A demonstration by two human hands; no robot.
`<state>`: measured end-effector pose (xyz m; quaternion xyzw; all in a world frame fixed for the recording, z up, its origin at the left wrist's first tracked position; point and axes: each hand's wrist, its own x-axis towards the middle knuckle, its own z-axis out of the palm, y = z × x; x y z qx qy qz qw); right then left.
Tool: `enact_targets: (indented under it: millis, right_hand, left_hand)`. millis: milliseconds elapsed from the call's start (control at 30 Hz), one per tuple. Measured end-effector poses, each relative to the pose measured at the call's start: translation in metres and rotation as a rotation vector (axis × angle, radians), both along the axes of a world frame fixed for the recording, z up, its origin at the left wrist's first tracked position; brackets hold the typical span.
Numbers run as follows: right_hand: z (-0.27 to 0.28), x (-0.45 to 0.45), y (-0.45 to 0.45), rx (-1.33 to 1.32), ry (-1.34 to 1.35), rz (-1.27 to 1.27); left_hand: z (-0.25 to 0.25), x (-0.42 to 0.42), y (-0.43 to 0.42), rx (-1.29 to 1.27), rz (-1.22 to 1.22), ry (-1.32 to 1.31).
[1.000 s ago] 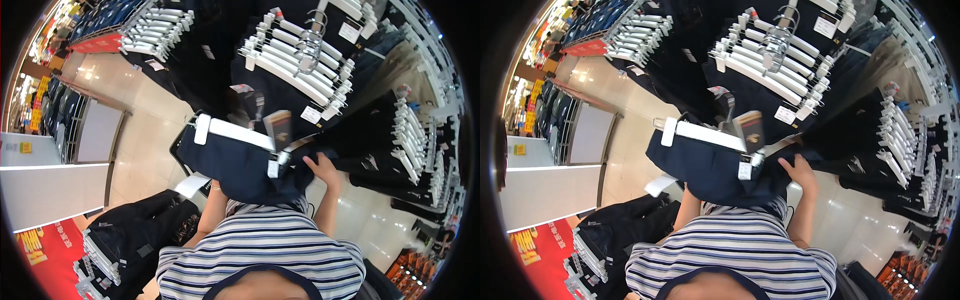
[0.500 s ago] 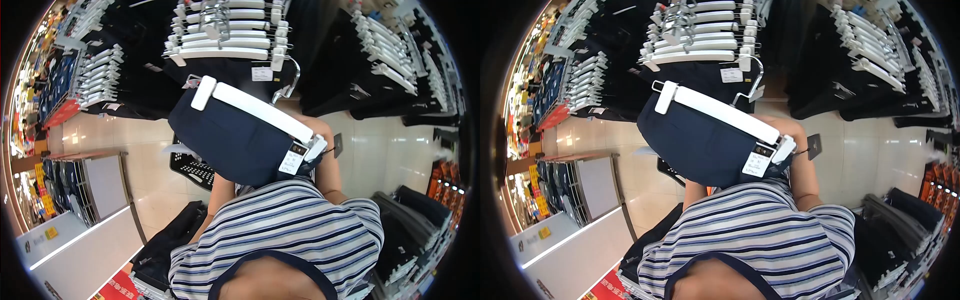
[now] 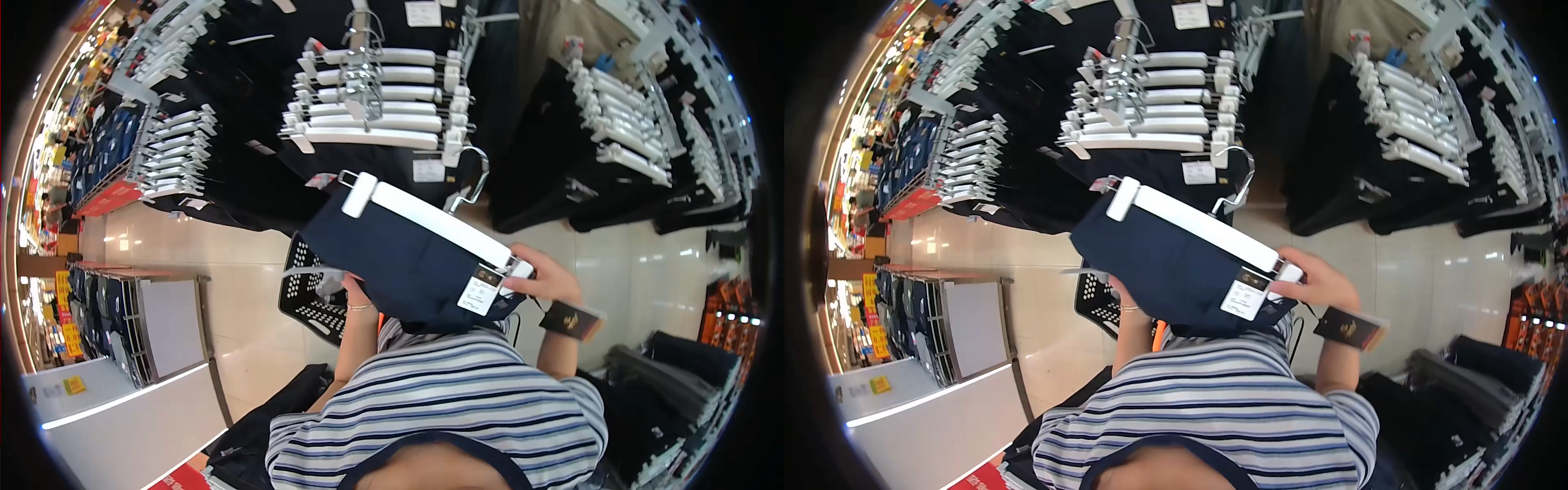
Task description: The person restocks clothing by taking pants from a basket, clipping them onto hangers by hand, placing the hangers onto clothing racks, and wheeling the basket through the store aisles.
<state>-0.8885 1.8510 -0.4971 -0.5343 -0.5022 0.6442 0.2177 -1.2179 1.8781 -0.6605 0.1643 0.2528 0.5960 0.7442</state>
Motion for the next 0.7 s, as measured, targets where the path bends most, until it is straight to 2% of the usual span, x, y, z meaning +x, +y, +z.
enact_targets:
  millis: [33, 100, 133, 167, 200, 267, 300, 400, 433, 467, 500, 533, 700]
  right_hand:
    - [-0.006, 0.003, -0.003, 0.207, -0.074, -0.022]
    - [-0.007, 0.012, -0.011, 0.27, -0.137, -0.224]
    - [-0.007, 0.013, -0.012, 0.334, -0.182, -0.309]
    - [-0.002, 0.012, -0.013, 0.367, -0.189, -0.404]
    - [-0.003, 0.013, -0.014, 0.421, -0.173, -0.412]
    - [-0.01, 0.017, -0.014, 0.524, -0.136, -0.426]
    - [-0.011, 0.01, -0.009, 0.562, -0.146, -0.436]
    - [-0.015, -0.001, 0.008, 0.599, -0.109, -0.325]
    - [-0.01, -0.007, 0.017, 0.613, -0.116, -0.272]
    - [-0.011, -0.011, 0.024, 0.621, -0.107, -0.249]
    - [-0.013, -0.013, 0.032, 0.633, -0.097, -0.229]
    - [-0.013, -0.016, 0.04, 0.648, -0.088, -0.213]
    - [-0.002, -0.039, 0.076, 0.708, -0.041, -0.271]
  left_hand:
    - [0.004, -0.007, 0.005, 0.044, -0.017, 0.094]
    - [0.019, -0.019, 0.013, 0.102, -0.078, 0.354]
    - [0.038, -0.02, 0.017, 0.077, -0.129, 0.592]
    - [0.032, -0.028, 0.021, -0.044, -0.25, 0.589]
    - [0.033, -0.028, 0.022, -0.011, -0.2, 0.546]
    - [0.033, -0.032, 0.042, 0.09, -0.271, 0.478]
    - [0.035, -0.03, 0.049, 0.212, -0.244, 0.52]
    - [0.046, -0.015, 0.064, 0.308, -0.085, 0.548]
    - [0.069, -0.011, 0.067, 0.214, -0.174, 0.543]
    - [0.05, -0.013, 0.078, 0.393, -0.082, 0.734]
    - [0.025, -0.018, 0.08, 0.276, -0.073, 0.67]
    - [0.022, -0.019, 0.084, 0.164, -0.067, 0.604]
    - [0.052, -0.031, 0.118, 0.248, 0.132, 0.575]
